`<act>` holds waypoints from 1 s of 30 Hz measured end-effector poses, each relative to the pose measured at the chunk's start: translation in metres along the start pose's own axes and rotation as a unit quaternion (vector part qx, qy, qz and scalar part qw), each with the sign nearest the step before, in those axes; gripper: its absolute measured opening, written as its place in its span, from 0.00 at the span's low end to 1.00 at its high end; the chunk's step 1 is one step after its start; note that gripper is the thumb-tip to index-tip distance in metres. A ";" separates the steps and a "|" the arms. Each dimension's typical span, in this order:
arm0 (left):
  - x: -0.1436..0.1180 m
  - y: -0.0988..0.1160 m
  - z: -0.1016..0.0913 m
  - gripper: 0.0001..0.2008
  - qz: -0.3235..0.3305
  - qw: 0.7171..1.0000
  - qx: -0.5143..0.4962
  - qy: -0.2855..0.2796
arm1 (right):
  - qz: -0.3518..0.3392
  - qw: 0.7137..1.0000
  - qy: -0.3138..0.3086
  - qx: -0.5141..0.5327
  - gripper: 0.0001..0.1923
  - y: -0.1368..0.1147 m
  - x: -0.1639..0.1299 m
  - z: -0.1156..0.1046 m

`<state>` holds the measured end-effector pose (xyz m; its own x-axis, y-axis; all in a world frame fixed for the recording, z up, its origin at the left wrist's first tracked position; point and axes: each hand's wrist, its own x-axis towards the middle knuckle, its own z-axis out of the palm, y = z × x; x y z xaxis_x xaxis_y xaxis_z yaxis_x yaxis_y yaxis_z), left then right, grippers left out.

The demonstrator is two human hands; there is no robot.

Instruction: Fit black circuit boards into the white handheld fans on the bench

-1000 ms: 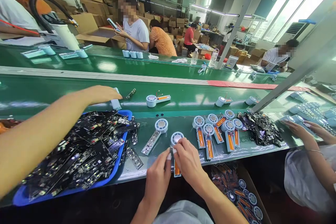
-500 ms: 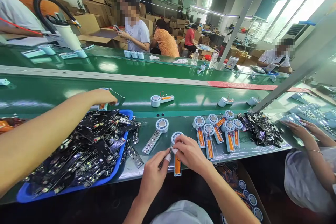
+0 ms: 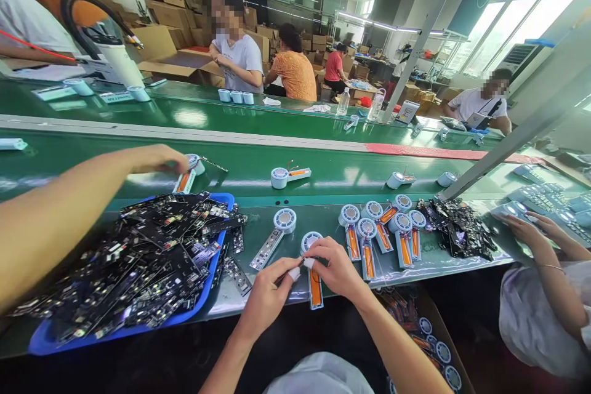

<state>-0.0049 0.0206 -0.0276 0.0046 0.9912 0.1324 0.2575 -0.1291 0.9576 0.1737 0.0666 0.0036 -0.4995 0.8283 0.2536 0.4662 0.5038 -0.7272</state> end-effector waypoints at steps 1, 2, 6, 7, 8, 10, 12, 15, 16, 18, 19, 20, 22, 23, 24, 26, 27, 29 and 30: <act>0.001 0.002 0.002 0.14 -0.025 1.000 -0.013 0.009 | 0.017 1.000 0.013 -0.021 0.10 -0.003 -0.001 0.001; 0.001 0.004 0.004 0.15 -0.051 0.998 -0.027 0.018 | 0.041 0.998 0.020 -0.042 0.10 -0.006 -0.003 0.002; -0.007 0.015 0.011 0.21 -0.124 0.985 -0.120 0.024 | 0.172 0.985 -0.007 -0.014 0.12 -0.017 -0.014 0.001; -0.010 0.017 0.013 0.23 -0.139 0.977 -0.158 0.015 | 0.197 0.980 -0.013 0.026 0.13 -0.017 -0.016 0.001; -0.013 0.017 0.014 0.25 -0.155 0.968 -0.196 0.004 | 0.216 0.973 -0.015 0.075 0.15 -0.016 -0.019 0.001; -0.016 0.014 0.018 0.26 -0.178 0.956 -0.234 0.007 | 0.243 0.952 -0.007 0.186 0.17 -0.010 -0.021 0.001; -0.014 0.008 0.022 0.26 -0.188 0.961 -0.201 0.029 | 0.262 0.919 -0.003 0.295 0.15 -0.003 -0.021 0.002; -0.006 0.001 0.028 0.20 -0.191 0.972 -0.139 0.014 | 0.260 0.889 -0.013 0.378 0.10 0.002 -0.020 0.001; -0.002 0.000 0.030 0.18 -0.192 0.971 -0.140 -0.009 | 0.251 0.888 -0.020 0.384 0.08 0.001 -0.020 0.001; 0.004 0.002 0.030 0.13 -0.194 0.965 -0.168 -0.054 | 0.234 0.893 -0.034 0.383 0.08 -0.003 -0.020 -0.001; 0.006 0.004 0.030 0.12 -0.196 0.960 -0.187 -0.074 | 0.228 0.894 -0.042 0.383 0.08 -0.006 -0.020 -0.002; 0.007 0.006 0.030 0.12 -0.198 0.954 -0.207 -0.091 | 0.222 0.895 -0.052 0.385 0.08 -0.009 -0.020 -0.004; 0.008 0.010 0.031 0.16 -0.202 0.941 -0.248 -0.107 | 0.210 0.888 -0.071 0.402 0.09 -0.014 -0.019 -0.008; 0.007 0.012 0.032 0.19 -0.206 0.935 -0.270 -0.104 | 0.204 0.883 -0.073 0.416 0.09 -0.015 -0.019 -0.010; 0.006 0.012 0.034 0.21 -0.211 0.926 -0.298 -0.095 | 0.198 0.878 -0.068 0.430 0.10 -0.015 -0.018 -0.012; 0.003 0.012 0.037 0.24 -0.220 0.908 -0.351 -0.061 | 0.193 0.870 -0.041 0.453 0.10 -0.013 -0.016 -0.015; 0.001 0.011 0.038 0.24 -0.219 0.904 -0.366 -0.041 | 0.195 0.864 -0.024 0.463 0.10 -0.011 -0.016 -0.015; -0.003 0.009 0.039 0.25 -0.207 0.912 -0.354 -0.005 | 0.212 0.841 0.001 0.498 0.10 -0.006 -0.015 -0.014; -0.005 0.007 0.038 0.24 -0.197 0.922 -0.332 0.002 | 0.227 0.821 0.012 0.523 0.11 -0.004 -0.016 -0.013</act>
<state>0.0337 0.0164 -0.0314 0.0328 0.9649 -0.2606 -0.4098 0.2508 0.8770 0.1892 0.0548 0.0108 -0.4278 0.8833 -0.1918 -0.2880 -0.3344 -0.8973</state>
